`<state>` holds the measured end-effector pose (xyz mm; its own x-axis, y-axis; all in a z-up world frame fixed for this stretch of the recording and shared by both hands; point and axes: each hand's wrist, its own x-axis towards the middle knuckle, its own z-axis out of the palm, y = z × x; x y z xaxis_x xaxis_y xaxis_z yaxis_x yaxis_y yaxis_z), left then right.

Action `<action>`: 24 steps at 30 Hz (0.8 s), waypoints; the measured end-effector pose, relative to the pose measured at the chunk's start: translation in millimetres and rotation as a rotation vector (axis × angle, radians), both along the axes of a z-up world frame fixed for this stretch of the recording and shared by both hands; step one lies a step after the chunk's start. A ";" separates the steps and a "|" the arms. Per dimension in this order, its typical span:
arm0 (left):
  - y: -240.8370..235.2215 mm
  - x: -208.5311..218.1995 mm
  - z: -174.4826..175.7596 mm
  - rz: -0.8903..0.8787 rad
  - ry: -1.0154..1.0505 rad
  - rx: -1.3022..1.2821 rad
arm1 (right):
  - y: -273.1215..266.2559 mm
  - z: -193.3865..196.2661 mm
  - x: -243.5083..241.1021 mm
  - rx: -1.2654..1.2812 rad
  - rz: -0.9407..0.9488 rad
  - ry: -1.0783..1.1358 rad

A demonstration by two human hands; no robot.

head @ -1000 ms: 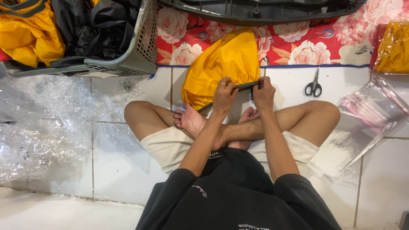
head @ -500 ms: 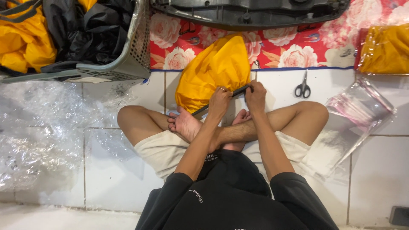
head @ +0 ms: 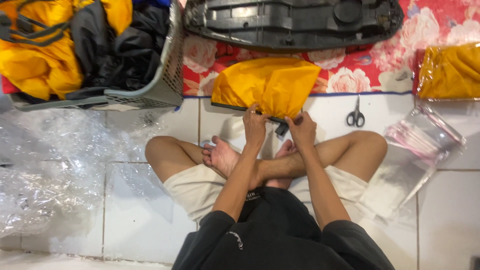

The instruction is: The person sits on the floor and folds a yellow garment into a compact bundle. They then place the folded item into a clear plastic bag and seal it.

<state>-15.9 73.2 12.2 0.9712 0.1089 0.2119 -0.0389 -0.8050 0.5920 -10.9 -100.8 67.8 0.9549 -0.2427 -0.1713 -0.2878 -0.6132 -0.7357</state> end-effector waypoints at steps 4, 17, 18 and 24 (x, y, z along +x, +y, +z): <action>3.5 4.1 -25.3 0.005 0.041 0.025 | 6.7 8.6 3.5 -0.020 -0.057 0.082; -1.3 -5.3 -7.2 -0.058 0.113 0.120 | 20.8 36.5 -8.9 0.080 -0.049 0.215; -3.6 -6.6 2.9 -0.088 0.122 0.072 | 15.1 30.6 -5.9 0.132 -0.069 0.209; -12.2 -8.1 6.4 -0.210 0.062 -0.115 | -12.3 -24.4 -0.9 0.153 -0.240 0.031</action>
